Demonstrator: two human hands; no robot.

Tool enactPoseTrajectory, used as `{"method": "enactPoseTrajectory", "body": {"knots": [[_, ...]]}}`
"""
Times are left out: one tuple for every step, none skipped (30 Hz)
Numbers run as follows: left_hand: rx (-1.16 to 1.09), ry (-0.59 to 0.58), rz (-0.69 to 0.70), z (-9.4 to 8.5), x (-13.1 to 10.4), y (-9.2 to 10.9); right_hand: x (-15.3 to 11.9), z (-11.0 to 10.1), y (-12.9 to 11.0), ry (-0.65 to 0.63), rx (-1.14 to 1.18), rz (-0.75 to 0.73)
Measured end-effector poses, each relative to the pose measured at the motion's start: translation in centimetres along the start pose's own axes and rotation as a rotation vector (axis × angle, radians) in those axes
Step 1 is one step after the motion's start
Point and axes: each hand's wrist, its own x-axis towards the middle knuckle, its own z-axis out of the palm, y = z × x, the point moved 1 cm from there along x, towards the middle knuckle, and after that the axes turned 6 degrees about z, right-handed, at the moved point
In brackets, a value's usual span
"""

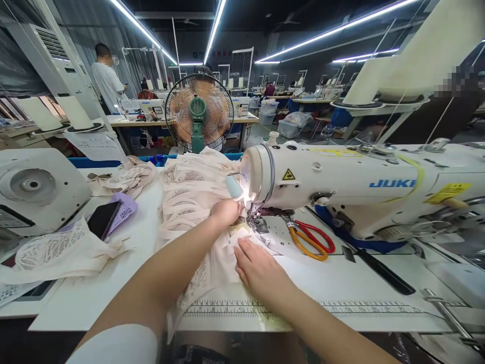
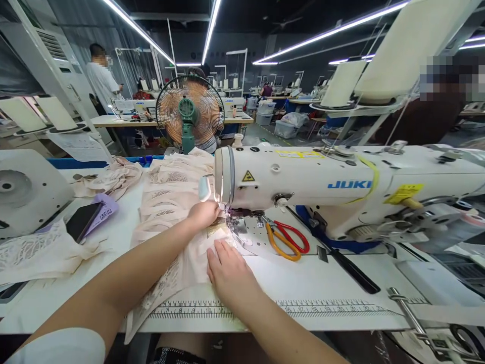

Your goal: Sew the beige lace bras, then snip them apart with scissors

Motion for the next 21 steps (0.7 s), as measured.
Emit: {"method": "enactPoseTrajectory", "body": {"knots": [[0.000, 0.005, -0.005, -0.2, 0.4, -0.2, 0.2, -0.1, 0.4, -0.020, 0.017, -0.006], [0.002, 0.012, 0.000, -0.4, 0.5, -0.2, 0.4, -0.3, 0.8, -0.043, 0.029, -0.009], [0.006, 0.019, 0.014, -0.7, 0.3, -0.2, 0.6, -0.5, 1.1, -0.065, 0.038, -0.011], [0.011, 0.024, 0.037, -1.0, -0.2, -0.1, 0.8, -0.6, 1.4, -0.085, 0.045, -0.013], [0.017, 0.024, 0.061, -1.2, -1.0, 0.0, 1.0, -0.8, 1.5, -0.101, 0.053, -0.017], [0.018, 0.013, 0.110, -1.4, -2.0, 0.1, 1.2, -0.9, 1.6, -0.110, 0.062, -0.024], [0.008, -0.008, 0.191, -1.4, -3.2, 0.3, 1.4, -1.0, 1.7, -0.109, 0.072, -0.030], [-0.010, -0.030, 0.294, -1.3, -4.5, 0.4, 1.5, -1.1, 1.8, -0.102, 0.083, -0.033], [-0.030, -0.046, 0.403, -1.2, -5.8, 0.5, 1.5, -1.1, 1.8, -0.086, 0.091, -0.033], [-0.045, -0.050, 0.503, -1.0, -6.9, 0.5, 1.5, -1.2, 1.8, -0.068, 0.097, -0.035], [-0.049, -0.043, 0.580, -0.6, -7.8, 0.5, 1.3, -1.3, 1.9, -0.050, 0.098, -0.043], [-0.041, -0.027, 0.622, -0.3, -8.4, 0.4, 1.0, -1.4, 2.0, -0.035, 0.095, -0.053], [-0.022, -0.006, 0.628, 0.1, -8.8, 0.3, 0.7, -1.5, 2.2, -0.027, 0.088, -0.065], [-0.001, 0.013, 0.626, 0.4, -9.0, 0.2, 0.3, -1.7, 2.4, -0.023, 0.082, -0.082], [0.018, 0.028, 0.627, 0.7, -9.0, 0.2, -0.2, -1.8, 2.6, -0.021, 0.079, -0.095], [0.034, 0.041, 0.629, 1.0, -8.8, 0.1, -0.7, -1.9, 2.8, -0.021, 0.078, -0.103], [0.048, 0.054, 0.632, 1.2, -8.6, 0.1, -1.2, -1.9, 2.9, -0.016, 0.078, -0.106], [0.061, 0.064, 0.634, 1.4, -8.4, 0.1, -1.6, -1.9, 3.1, -0.009, 0.079, -0.107], [0.072, 0.071, 0.634, 1.5, -8.2, 0.1, -2.0, -1.9, 3.2, 0.004, 0.081, -0.103], [0.080, 0.074, 0.630, 1.6, -7.9, 0.1, -2.4, -1.8, 3.3, 0.023, 0.085, -0.090], [0.084, 0.073, 0.624, 1.6, -7.7, 0.2, -2.6, -1.7, 3.3, 0.040, 0.088, -0.073]]}}
